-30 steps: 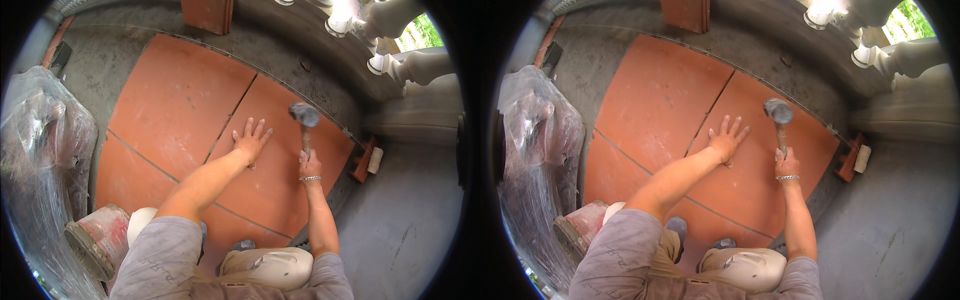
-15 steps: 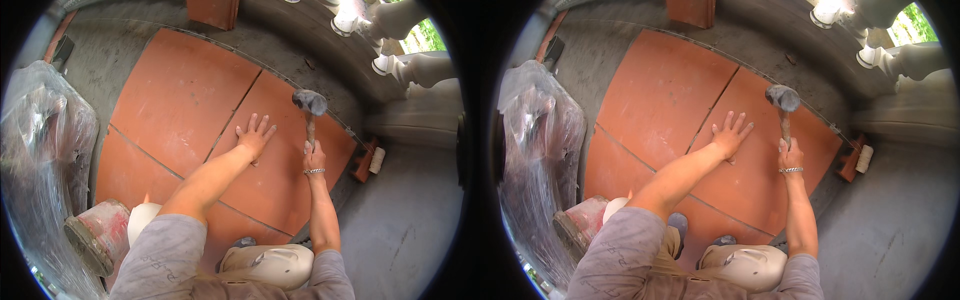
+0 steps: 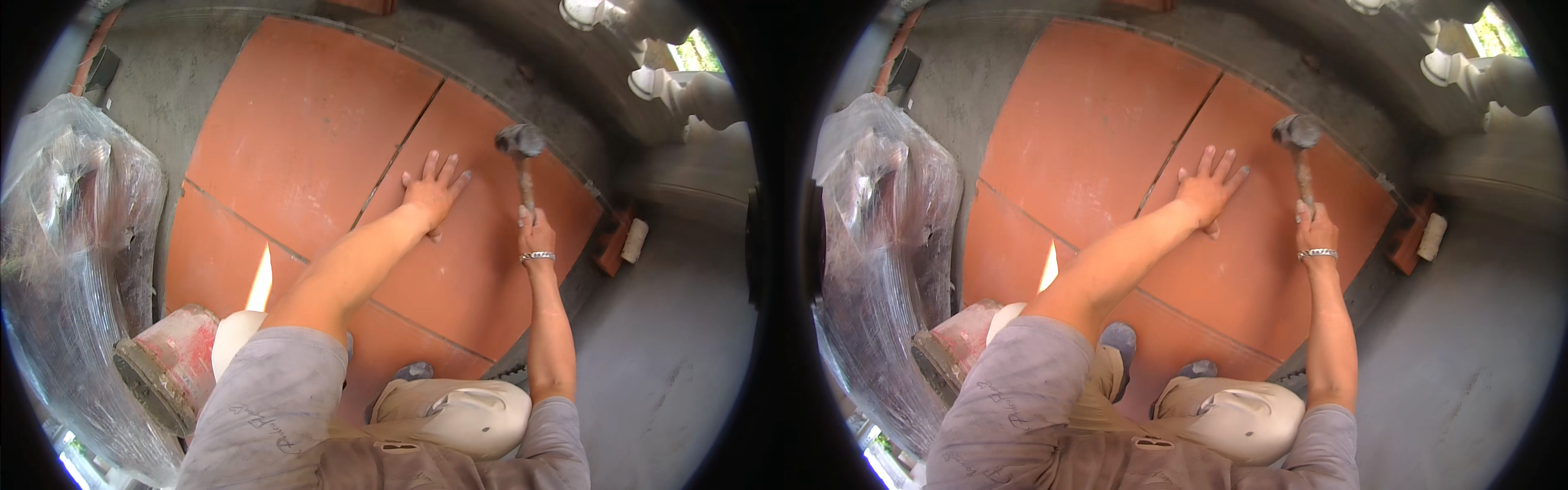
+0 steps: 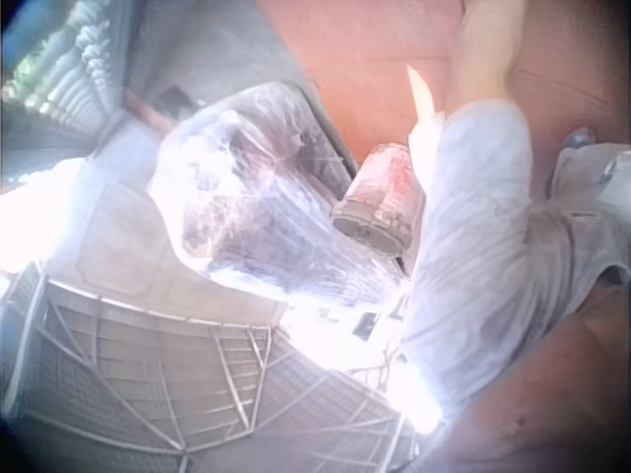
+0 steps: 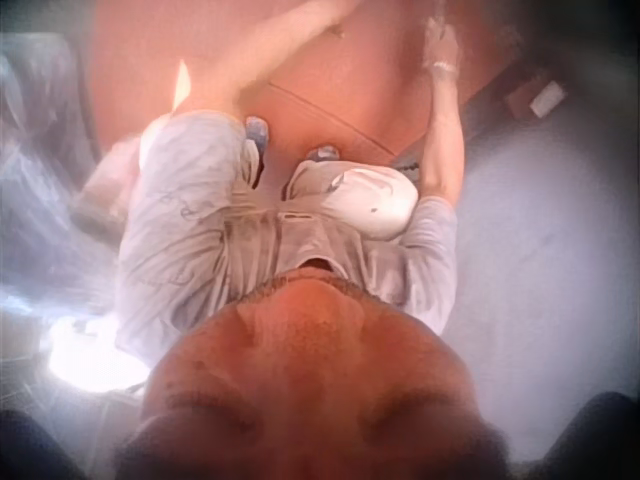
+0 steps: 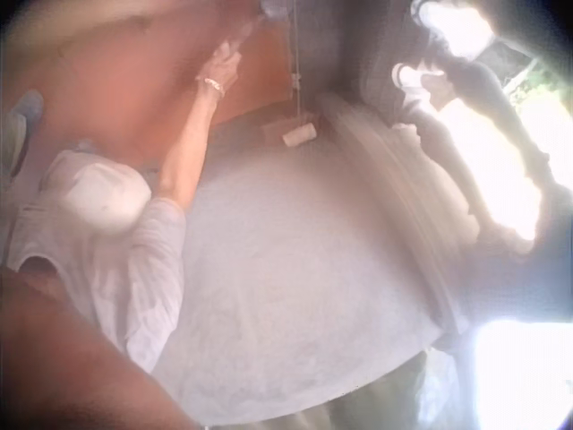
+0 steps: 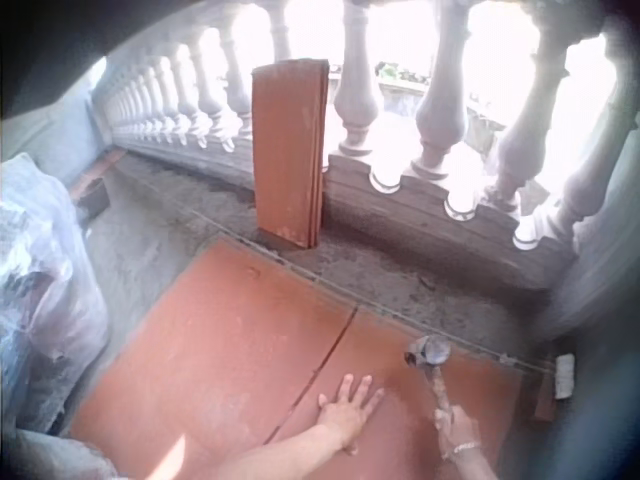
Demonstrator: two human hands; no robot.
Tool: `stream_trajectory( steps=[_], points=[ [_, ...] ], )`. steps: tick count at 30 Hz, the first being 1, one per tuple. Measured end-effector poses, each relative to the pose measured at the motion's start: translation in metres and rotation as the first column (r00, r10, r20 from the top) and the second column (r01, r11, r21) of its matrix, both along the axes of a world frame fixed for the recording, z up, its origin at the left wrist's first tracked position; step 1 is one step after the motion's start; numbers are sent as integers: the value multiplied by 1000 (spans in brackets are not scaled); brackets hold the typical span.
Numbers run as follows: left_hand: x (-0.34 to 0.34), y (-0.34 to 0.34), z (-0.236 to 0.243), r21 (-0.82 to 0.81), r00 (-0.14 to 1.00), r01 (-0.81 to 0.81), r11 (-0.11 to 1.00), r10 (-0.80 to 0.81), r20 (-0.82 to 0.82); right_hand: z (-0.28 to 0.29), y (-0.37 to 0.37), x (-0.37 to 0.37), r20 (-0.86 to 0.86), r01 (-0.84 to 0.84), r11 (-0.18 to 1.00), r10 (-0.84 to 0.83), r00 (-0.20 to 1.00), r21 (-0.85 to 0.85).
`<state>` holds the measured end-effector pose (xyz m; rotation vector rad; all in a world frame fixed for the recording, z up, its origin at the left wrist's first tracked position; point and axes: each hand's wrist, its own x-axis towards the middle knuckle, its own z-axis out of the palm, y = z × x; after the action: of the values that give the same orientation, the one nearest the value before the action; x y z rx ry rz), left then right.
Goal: The person spreads cement on the floor using a trowel, places red tiles, and taps them with a rubber mallet to level and secure them. The person repeatedly scoops cement from a bucket and spreads it before laying each tile.
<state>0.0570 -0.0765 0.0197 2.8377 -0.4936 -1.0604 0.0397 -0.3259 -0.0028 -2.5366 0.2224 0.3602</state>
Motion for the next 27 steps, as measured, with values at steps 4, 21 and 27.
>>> stream_trajectory(
  steps=[4, 21, 27],
  points=[
    [-7, 10, -9, -63, 999, 30, 998, -29, 22, 1, -18, -46, -30, 36, 999, -35, 999, 22],
    [-45, 135, -15, -26, 965, 253, 967, -251, 78, 10, -40, -61, -135, -90, 958, 55, 989, -273],
    [-58, 145, -26, -80, 967, 216, 973, -202, 154, 70, -2, -105, 177, -440, 849, 500, 848, -293]
  ],
)
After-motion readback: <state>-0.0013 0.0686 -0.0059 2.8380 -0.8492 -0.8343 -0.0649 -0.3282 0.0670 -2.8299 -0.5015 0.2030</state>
